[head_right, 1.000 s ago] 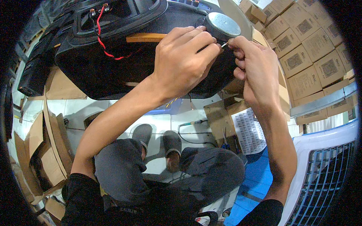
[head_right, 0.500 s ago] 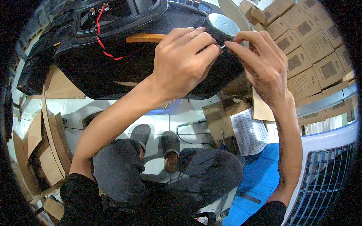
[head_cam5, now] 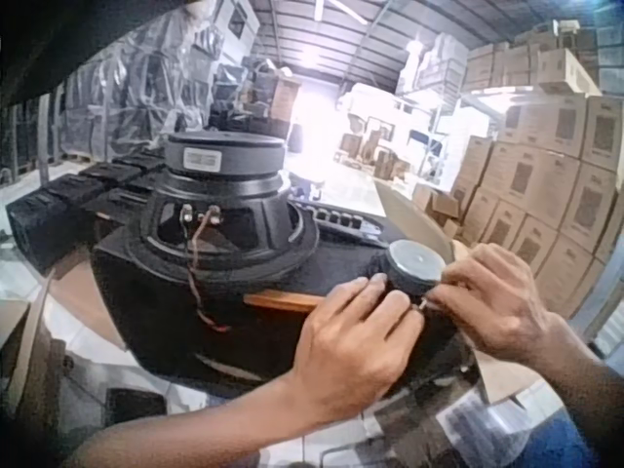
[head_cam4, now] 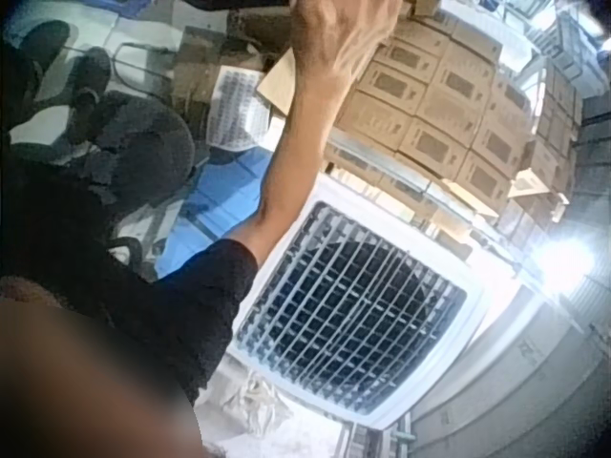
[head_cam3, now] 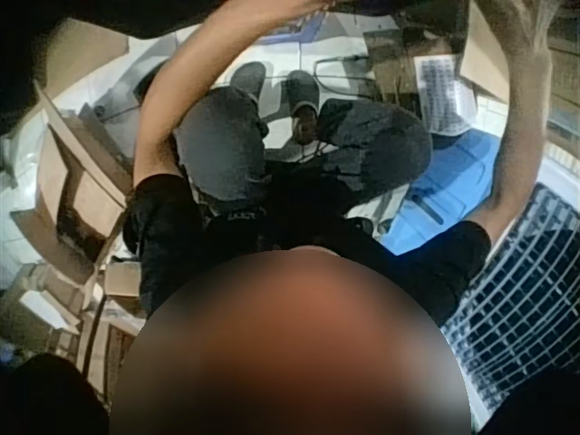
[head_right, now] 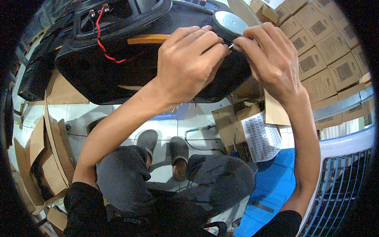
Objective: The person sits on the floor and assembles a portable speaker by connecting wires to internal components and attaching a circular part. They retrieve parts from a nearby box and secure connections by hand.
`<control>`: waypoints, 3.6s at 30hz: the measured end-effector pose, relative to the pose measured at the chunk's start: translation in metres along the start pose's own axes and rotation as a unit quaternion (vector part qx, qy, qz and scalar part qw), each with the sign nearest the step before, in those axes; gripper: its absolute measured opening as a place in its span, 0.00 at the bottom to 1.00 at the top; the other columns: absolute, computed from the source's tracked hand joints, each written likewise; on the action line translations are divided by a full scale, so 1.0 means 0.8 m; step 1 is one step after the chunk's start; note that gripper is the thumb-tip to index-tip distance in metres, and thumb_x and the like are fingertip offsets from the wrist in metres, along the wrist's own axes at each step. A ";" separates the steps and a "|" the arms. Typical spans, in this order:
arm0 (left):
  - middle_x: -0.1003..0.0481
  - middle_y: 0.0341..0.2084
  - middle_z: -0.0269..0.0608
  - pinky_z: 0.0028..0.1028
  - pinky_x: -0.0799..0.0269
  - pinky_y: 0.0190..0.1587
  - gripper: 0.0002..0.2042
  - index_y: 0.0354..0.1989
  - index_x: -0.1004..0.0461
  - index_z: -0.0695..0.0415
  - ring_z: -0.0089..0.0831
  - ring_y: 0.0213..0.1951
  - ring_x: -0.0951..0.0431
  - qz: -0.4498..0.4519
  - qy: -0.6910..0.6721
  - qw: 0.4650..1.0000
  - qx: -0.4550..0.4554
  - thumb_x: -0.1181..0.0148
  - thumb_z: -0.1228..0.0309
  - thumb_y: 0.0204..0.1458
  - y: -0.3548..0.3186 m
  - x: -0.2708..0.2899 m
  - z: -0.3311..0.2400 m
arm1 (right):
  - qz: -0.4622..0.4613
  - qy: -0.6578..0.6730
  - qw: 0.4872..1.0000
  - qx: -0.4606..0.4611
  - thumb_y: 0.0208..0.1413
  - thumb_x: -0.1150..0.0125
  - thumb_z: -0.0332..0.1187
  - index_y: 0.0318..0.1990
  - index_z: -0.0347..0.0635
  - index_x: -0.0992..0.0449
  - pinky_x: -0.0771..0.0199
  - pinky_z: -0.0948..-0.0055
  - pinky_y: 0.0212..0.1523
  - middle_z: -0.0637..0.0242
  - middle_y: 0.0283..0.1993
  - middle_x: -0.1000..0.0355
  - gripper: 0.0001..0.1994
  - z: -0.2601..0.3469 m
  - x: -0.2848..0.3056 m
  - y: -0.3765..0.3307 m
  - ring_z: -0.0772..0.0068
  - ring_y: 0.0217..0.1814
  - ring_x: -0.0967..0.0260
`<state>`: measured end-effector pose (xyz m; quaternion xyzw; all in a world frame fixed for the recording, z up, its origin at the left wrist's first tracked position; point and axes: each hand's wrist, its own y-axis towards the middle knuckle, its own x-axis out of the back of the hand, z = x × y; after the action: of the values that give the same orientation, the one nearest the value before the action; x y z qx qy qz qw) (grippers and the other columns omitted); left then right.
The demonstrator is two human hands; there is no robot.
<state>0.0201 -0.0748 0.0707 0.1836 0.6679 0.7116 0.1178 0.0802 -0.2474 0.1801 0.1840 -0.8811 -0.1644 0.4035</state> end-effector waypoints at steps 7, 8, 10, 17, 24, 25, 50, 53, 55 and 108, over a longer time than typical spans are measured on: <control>0.22 0.32 0.37 0.36 0.24 0.49 0.05 0.30 0.22 0.55 0.38 0.43 0.17 0.000 0.001 1.000 0.003 0.34 0.72 0.44 -0.001 -0.001 0.001 | -0.060 0.132 0.958 -0.249 0.55 0.33 0.25 0.38 0.36 0.21 0.26 0.63 0.39 0.59 0.35 0.26 0.05 0.040 -0.022 -0.011 0.57 0.38 0.27; 0.22 0.32 0.37 0.36 0.24 0.49 0.05 0.29 0.22 0.55 0.38 0.43 0.17 0.001 0.003 1.000 0.002 0.34 0.72 0.44 -0.001 -0.001 0.001 | -0.065 0.147 0.946 -0.282 0.55 0.33 0.25 0.38 0.36 0.21 0.26 0.63 0.39 0.58 0.35 0.26 0.05 0.046 -0.023 -0.011 0.57 0.38 0.27; 0.22 0.31 0.37 0.36 0.24 0.48 0.05 0.29 0.22 0.55 0.38 0.42 0.17 0.002 0.003 1.000 0.001 0.34 0.72 0.44 0.000 -0.001 0.000 | -0.070 0.153 0.929 -0.331 0.56 0.33 0.26 0.37 0.36 0.21 0.27 0.63 0.40 0.58 0.35 0.26 0.04 0.057 -0.024 -0.010 0.57 0.38 0.26; 0.22 0.31 0.36 0.36 0.25 0.48 0.03 0.28 0.22 0.55 0.37 0.42 0.17 -0.001 0.010 1.000 0.004 0.34 0.72 0.45 -0.001 -0.003 -0.001 | 0.007 0.081 0.905 -0.417 0.62 0.39 0.33 0.36 0.36 0.22 0.27 0.58 0.43 0.54 0.36 0.25 0.08 0.074 -0.014 0.009 0.52 0.41 0.25; 0.22 0.31 0.36 0.36 0.25 0.48 0.04 0.29 0.21 0.54 0.37 0.42 0.17 -0.007 0.002 1.000 0.005 0.34 0.72 0.44 -0.001 -0.004 -0.001 | 0.099 0.064 0.884 -0.452 0.64 0.44 0.37 0.35 0.32 0.23 0.27 0.54 0.41 0.48 0.34 0.23 0.14 0.074 0.004 0.032 0.44 0.39 0.24; 0.22 0.31 0.36 0.37 0.25 0.48 0.04 0.29 0.21 0.54 0.37 0.42 0.17 -0.007 0.003 1.000 0.004 0.34 0.72 0.44 -0.001 -0.003 -0.001 | 0.112 0.086 0.869 -0.475 0.64 0.43 0.37 0.35 0.31 0.22 0.27 0.55 0.40 0.48 0.33 0.23 0.14 0.073 0.007 0.034 0.47 0.36 0.24; 0.21 0.32 0.37 0.36 0.24 0.49 0.05 0.29 0.21 0.56 0.37 0.43 0.17 -0.001 0.005 1.000 0.002 0.31 0.71 0.47 -0.001 -0.001 -0.001 | 0.021 0.143 0.988 -0.047 0.48 0.31 0.23 0.40 0.40 0.20 0.28 0.63 0.41 0.62 0.38 0.27 0.10 -0.016 0.001 -0.003 0.58 0.41 0.30; 0.21 0.32 0.36 0.36 0.25 0.49 0.04 0.29 0.20 0.56 0.37 0.42 0.17 -0.009 0.002 1.000 0.000 0.31 0.72 0.46 -0.002 -0.001 -0.001 | 0.033 0.134 0.988 -0.063 0.50 0.31 0.24 0.37 0.39 0.21 0.30 0.63 0.39 0.62 0.37 0.27 0.07 -0.012 0.005 0.003 0.58 0.40 0.31; 0.21 0.32 0.36 0.36 0.25 0.49 0.04 0.29 0.20 0.55 0.37 0.42 0.17 -0.015 0.002 1.000 -0.001 0.32 0.72 0.46 -0.003 -0.002 -0.002 | 0.045 0.146 0.981 -0.120 0.52 0.32 0.25 0.36 0.38 0.21 0.31 0.63 0.38 0.61 0.35 0.28 0.05 -0.003 0.006 0.005 0.57 0.37 0.32; 0.24 0.38 0.41 0.42 0.35 0.55 0.08 0.30 0.24 0.59 0.42 0.48 0.23 0.037 -0.017 0.999 0.028 0.33 0.72 0.43 -0.002 0.001 -0.010 | -0.158 0.160 0.911 -0.347 0.58 0.36 0.26 0.36 0.38 0.25 0.32 0.62 0.40 0.60 0.33 0.31 0.04 0.068 -0.053 -0.018 0.58 0.37 0.32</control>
<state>0.0158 -0.0820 0.0690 0.2239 0.6778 0.6935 0.0974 0.0666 -0.2335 0.1127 0.1926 -0.6520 -0.4897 0.5459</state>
